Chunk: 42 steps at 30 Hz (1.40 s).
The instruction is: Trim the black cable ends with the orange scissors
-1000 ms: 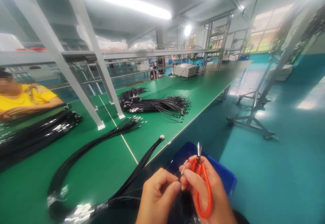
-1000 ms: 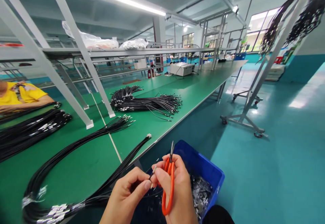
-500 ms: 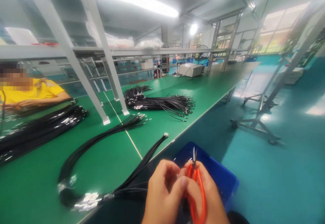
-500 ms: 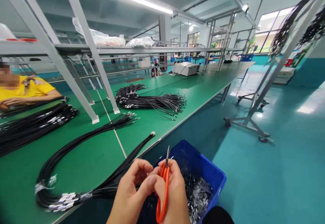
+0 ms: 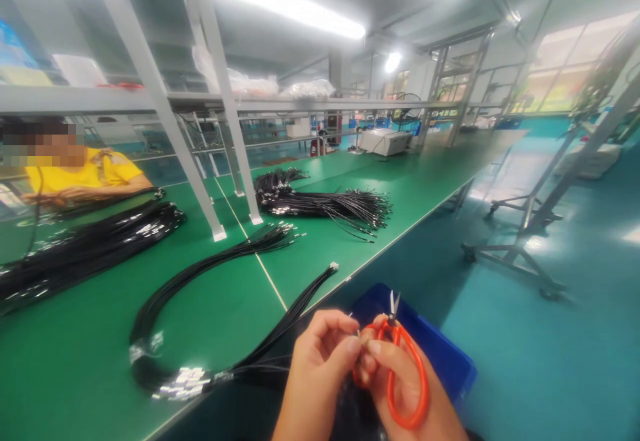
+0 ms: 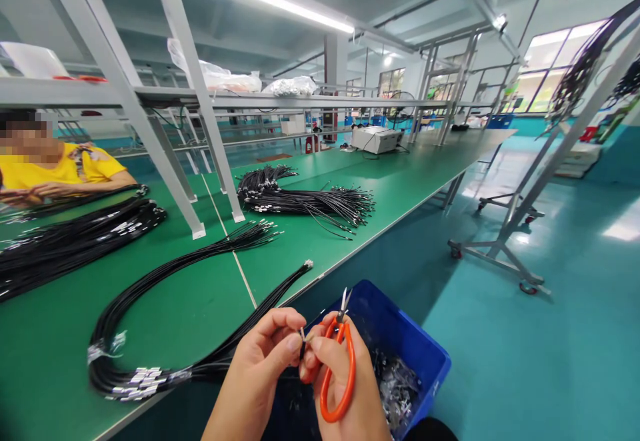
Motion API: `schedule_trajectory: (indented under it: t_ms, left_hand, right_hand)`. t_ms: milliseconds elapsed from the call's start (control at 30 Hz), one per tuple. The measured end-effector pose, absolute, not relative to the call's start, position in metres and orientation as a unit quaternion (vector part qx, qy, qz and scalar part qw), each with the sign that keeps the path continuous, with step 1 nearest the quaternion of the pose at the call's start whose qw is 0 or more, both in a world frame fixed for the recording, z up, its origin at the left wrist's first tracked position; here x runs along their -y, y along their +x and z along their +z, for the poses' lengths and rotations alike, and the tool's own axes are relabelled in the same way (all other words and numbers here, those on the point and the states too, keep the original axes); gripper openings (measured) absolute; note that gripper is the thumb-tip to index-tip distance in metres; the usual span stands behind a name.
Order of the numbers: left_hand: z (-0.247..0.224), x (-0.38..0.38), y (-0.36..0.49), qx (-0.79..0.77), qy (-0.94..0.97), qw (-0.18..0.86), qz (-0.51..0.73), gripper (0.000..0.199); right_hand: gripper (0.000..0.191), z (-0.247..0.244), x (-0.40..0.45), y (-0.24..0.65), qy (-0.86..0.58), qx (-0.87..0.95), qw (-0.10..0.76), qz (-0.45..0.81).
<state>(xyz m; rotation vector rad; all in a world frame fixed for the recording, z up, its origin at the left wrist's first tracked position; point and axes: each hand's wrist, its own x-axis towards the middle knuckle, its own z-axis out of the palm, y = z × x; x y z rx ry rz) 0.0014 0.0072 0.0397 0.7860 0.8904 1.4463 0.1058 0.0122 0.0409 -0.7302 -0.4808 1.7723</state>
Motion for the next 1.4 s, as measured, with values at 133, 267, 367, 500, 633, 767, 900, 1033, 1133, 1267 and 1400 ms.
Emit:
schedule_trajectory:
  t_ms: [133,267,367,500,633,767,900,1033,1133,1267,1400]
  left_hand:
    - [0.04,-0.008,0.003,-0.363,0.32,0.615,0.623,0.019]
    - [0.04,-0.007,0.002,-0.396,0.341,0.594,0.612,0.018]
    - [0.037,-0.008,0.001,-0.398,0.399,0.578,0.59,0.017]
    - [0.036,-0.008,-0.005,-0.466,0.457,0.473,0.592,0.01]
    - [0.034,-0.003,-0.008,-0.546,0.598,0.17,0.562,0.015]
    - [0.03,0.001,-0.011,-0.557,0.658,0.044,0.506,0.018]
    - [0.029,0.0,-0.019,-0.574,0.644,0.061,0.502,0.017]
    - [0.031,0.001,-0.016,-0.545,0.586,0.282,0.53,0.012]
    - [0.031,0.004,-0.008,-0.488,0.515,0.432,0.557,0.012]
    - [0.03,0.003,-0.008,-0.487,0.5,0.448,0.559,0.016]
    - [0.027,0.001,-0.016,-0.499,0.531,0.441,0.524,0.019]
  right_hand:
    - [0.009,0.035,-0.014,0.104,-0.305,0.214,0.576,0.728]
    - [0.009,0.033,-0.017,0.102,-0.303,0.211,0.588,0.72]
    - [0.011,0.038,-0.018,0.103,-0.301,0.177,0.564,0.749]
    - [0.014,0.044,-0.018,0.105,-0.307,0.163,0.551,0.759]
    - [0.016,0.049,-0.018,0.103,-0.293,0.153,0.553,0.764]
    - [0.012,0.05,-0.017,0.101,-0.286,0.16,0.532,0.781]
    - [0.014,0.046,-0.018,0.102,-0.279,0.134,0.548,0.777]
    - [0.013,0.042,-0.019,0.101,-0.288,0.127,0.555,0.77]
    - [0.011,0.04,-0.02,0.098,-0.271,0.153,0.566,0.764]
    - [0.016,0.041,-0.021,0.096,-0.287,0.2,0.575,0.74]
    - [0.028,0.043,-0.024,0.095,-0.344,0.24,0.597,0.685]
